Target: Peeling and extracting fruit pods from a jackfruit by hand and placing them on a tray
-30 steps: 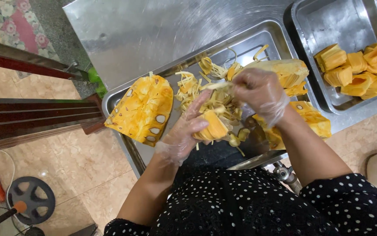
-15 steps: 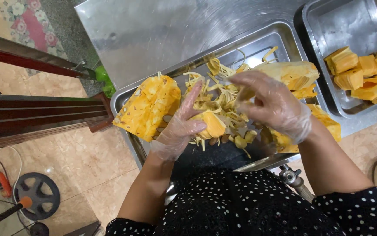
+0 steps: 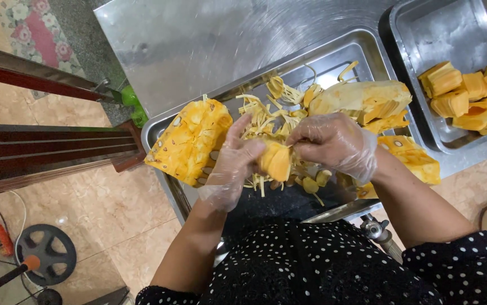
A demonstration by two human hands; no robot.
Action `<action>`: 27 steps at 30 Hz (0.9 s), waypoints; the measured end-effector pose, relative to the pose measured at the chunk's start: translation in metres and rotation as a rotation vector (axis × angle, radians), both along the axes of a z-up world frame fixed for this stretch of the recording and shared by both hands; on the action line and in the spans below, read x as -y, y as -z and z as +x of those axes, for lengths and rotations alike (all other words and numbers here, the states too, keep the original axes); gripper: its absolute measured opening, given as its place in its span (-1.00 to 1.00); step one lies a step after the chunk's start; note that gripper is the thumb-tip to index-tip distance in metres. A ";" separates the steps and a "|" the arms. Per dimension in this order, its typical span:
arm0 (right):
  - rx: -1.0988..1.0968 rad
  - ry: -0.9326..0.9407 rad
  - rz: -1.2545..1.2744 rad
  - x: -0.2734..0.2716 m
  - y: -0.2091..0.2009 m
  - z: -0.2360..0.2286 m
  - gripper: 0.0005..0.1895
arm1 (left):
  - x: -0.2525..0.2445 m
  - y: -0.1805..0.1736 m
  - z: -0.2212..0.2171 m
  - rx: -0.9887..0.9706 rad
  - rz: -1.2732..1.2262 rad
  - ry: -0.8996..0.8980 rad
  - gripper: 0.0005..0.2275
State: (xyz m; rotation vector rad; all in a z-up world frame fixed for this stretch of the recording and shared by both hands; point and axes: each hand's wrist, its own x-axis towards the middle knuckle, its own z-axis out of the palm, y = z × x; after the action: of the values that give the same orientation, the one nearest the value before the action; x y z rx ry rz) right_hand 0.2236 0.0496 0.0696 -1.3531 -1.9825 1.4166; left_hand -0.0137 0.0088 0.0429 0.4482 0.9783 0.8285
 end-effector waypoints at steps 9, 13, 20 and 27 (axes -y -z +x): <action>-0.182 0.199 -0.321 0.006 0.003 -0.010 -0.88 | 0.026 0.035 0.016 -0.477 0.650 0.076 -0.24; -0.305 0.225 -0.489 0.009 -0.014 -0.016 -0.83 | 0.022 0.039 0.018 -0.484 0.718 0.067 -0.40; -0.298 0.404 -0.304 0.005 -0.015 -0.010 -0.74 | 0.015 0.017 0.016 0.011 0.391 -0.124 -0.45; -0.064 0.153 0.132 0.016 -0.011 -0.022 -0.74 | 0.017 0.015 0.010 0.286 0.144 -0.269 -0.55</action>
State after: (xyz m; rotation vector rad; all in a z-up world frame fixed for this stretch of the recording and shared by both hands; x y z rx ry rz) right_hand 0.2019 0.0335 0.0804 -1.3521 -1.8537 1.2233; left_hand -0.0037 -0.0086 0.0277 0.3129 0.7235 1.1768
